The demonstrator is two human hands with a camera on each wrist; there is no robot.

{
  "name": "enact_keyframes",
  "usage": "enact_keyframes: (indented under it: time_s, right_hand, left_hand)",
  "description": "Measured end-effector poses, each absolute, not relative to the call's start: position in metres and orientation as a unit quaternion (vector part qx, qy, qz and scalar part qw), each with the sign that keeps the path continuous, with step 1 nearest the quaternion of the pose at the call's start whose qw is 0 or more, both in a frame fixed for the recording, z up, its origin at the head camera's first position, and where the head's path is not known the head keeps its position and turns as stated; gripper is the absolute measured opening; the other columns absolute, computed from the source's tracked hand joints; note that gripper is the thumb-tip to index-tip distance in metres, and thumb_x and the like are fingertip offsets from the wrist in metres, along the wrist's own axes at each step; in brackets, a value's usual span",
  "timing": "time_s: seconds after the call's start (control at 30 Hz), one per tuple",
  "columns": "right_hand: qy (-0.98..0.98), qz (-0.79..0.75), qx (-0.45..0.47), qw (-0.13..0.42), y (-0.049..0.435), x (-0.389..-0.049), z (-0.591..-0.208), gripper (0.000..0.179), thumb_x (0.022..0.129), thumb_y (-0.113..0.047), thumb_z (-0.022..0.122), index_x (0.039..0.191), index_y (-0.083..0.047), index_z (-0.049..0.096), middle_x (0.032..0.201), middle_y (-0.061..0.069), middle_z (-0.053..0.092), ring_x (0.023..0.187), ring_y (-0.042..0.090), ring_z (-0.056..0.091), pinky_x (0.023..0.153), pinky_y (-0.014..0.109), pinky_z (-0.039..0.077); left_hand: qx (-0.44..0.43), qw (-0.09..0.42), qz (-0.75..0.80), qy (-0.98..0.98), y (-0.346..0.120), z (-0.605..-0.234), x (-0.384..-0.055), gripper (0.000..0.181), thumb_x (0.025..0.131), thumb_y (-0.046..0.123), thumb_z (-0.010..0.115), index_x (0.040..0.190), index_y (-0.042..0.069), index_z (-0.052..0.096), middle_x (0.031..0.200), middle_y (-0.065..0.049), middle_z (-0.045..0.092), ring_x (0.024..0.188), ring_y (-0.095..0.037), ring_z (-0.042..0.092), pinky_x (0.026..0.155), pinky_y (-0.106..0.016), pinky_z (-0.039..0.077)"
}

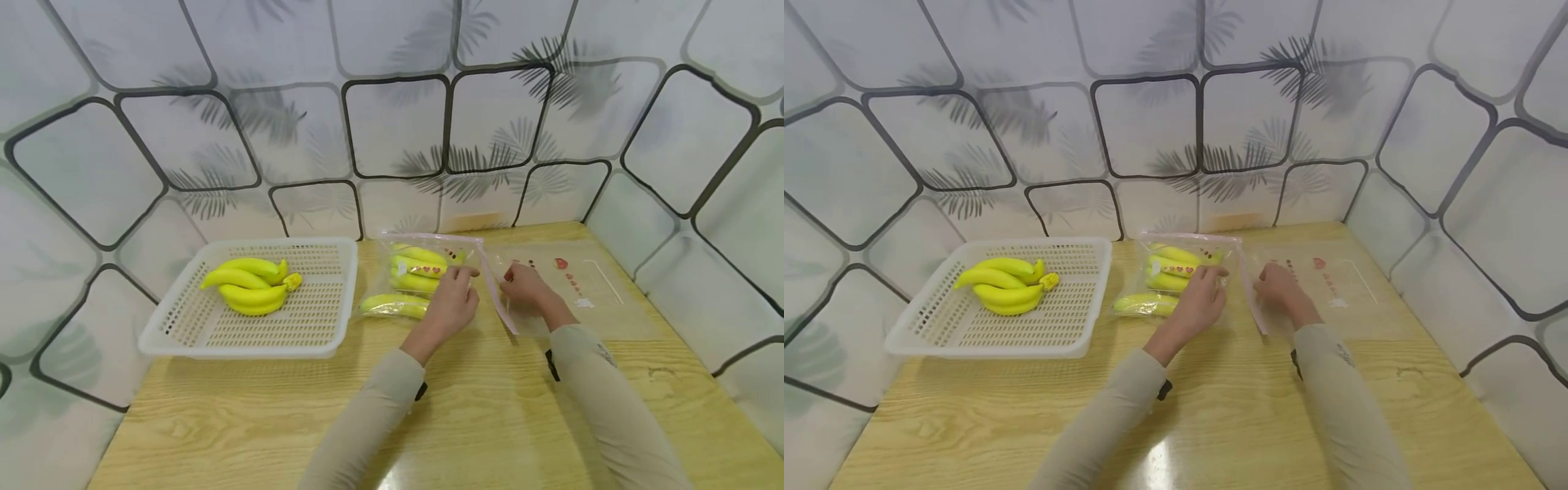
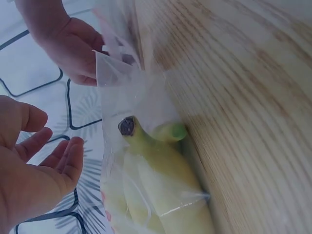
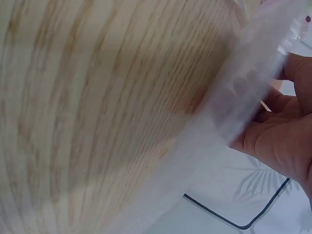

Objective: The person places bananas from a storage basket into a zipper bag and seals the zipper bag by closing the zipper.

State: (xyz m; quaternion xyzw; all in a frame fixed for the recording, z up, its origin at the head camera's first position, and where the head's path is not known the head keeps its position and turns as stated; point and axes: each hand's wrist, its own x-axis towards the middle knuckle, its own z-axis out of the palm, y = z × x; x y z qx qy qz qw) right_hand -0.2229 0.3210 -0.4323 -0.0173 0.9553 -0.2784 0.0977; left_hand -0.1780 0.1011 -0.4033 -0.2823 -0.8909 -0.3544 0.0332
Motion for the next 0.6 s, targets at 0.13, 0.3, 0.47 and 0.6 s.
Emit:
enact_keyframes:
  time_s: [0.13,0.3,0.47,0.6]
  right_hand:
    - [0.95,-0.296,-0.011,0.094,0.326,-0.22,-0.43,0.031,0.093,-0.008,0.047,0.11,0.015,0.059,0.113,0.034,0.06,0.08,0.03,0.056,0.067,0.035,0.046]
    - [0.932,-0.346,-0.007,0.103,0.33,-0.213,-0.428,0.038,0.093,-0.005,0.044,0.124,0.015,0.054,0.127,0.039,0.052,0.09,0.031,0.059,0.066,0.033,0.05]
    - [0.892,-0.43,0.011,0.141,0.332,-0.2,-0.419,0.045,0.093,-0.001,0.038,0.134,0.015,0.044,0.136,0.041,0.04,0.064,0.015,0.043,0.057,0.031,0.042]
    - [0.87,-0.467,0.025,0.154,0.332,-0.193,-0.41,0.046,0.095,0.0,0.038,0.139,0.014,0.038,0.138,0.04,0.038,0.067,0.015,0.048,0.059,0.029,0.044]
  left_hand:
    - [-0.289,0.001,-0.358,-0.888,0.108,-0.406,-0.178,0.033,0.101,0.009,0.047,0.134,0.007,0.053,0.131,-0.016,0.05,0.102,-0.02,0.057,0.082,-0.025,0.049]
    - [-0.29,-0.038,-0.379,-0.878,0.116,-0.409,-0.18,0.034,0.102,0.01,0.047,0.135,0.008,0.052,0.13,-0.015,0.049,0.093,-0.016,0.053,0.077,-0.024,0.047]
    - [-0.27,-0.066,-0.403,-0.872,0.124,-0.413,-0.181,0.034,0.1,0.01,0.051,0.134,0.009,0.053,0.128,-0.015,0.048,0.092,-0.015,0.054,0.074,-0.022,0.046]
    - [-0.248,-0.088,-0.408,-0.874,0.133,-0.413,-0.181,0.036,0.098,0.012,0.054,0.134,0.01,0.054,0.128,-0.017,0.05,0.093,-0.016,0.054,0.074,-0.024,0.046]
